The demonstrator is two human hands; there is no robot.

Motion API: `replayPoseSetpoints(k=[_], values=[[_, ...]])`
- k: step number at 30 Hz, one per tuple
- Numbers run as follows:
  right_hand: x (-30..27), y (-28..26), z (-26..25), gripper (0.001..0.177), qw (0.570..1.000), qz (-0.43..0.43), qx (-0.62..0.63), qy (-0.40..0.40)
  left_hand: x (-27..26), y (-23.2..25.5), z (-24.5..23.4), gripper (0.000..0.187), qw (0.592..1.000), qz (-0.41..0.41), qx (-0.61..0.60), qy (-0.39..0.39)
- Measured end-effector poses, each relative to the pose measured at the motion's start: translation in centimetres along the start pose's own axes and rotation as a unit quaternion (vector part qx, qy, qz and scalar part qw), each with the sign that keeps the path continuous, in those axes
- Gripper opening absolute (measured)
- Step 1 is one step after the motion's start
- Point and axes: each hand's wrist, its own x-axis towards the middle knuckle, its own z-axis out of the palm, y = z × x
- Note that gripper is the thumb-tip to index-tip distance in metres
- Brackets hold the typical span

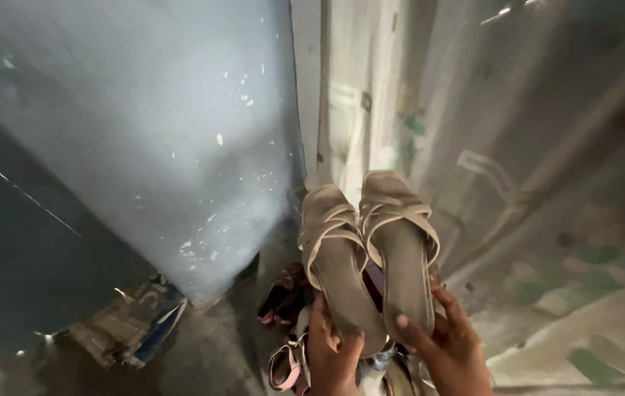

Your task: The person removes several pairs of shoes from a wall-mounted wire rack, including beige sandals, blue sneakers, white flip-flops, green sandals, gray sneakers, and black slip-ons. Each pair is briefly held and then placed on the floor in a pile.

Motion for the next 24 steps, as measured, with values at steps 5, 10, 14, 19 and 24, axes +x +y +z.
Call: replayPoseSetpoints(k=[5,10,14,19,24], values=[[3.4,6.7,-1.0,0.073,1.000,-0.017,0.003,-0.004,2.8,-6.6,-1.9,0.080,0.998,0.041,-0.051,-0.016],[6.4,14.5,-3.1,0.071,0.999,-0.045,0.004,0.001,5.3,-15.0,-5.3,0.078,0.996,0.044,-0.065,-0.043],[7.3,19.7,-3.7,0.072,0.997,-0.076,0.020,-0.001,7.9,-23.2,-7.9,0.081,0.975,0.053,-0.199,-0.084],[8.4,21.1,-3.4,0.066,0.990,-0.138,0.013,-0.035,9.7,-25.1,-7.9,0.089,0.991,0.013,-0.106,-0.076],[8.5,20.5,-2.4,0.068,0.981,-0.188,0.011,-0.038,10.4,-21.6,-5.6,0.067,0.989,0.016,0.138,-0.051]])
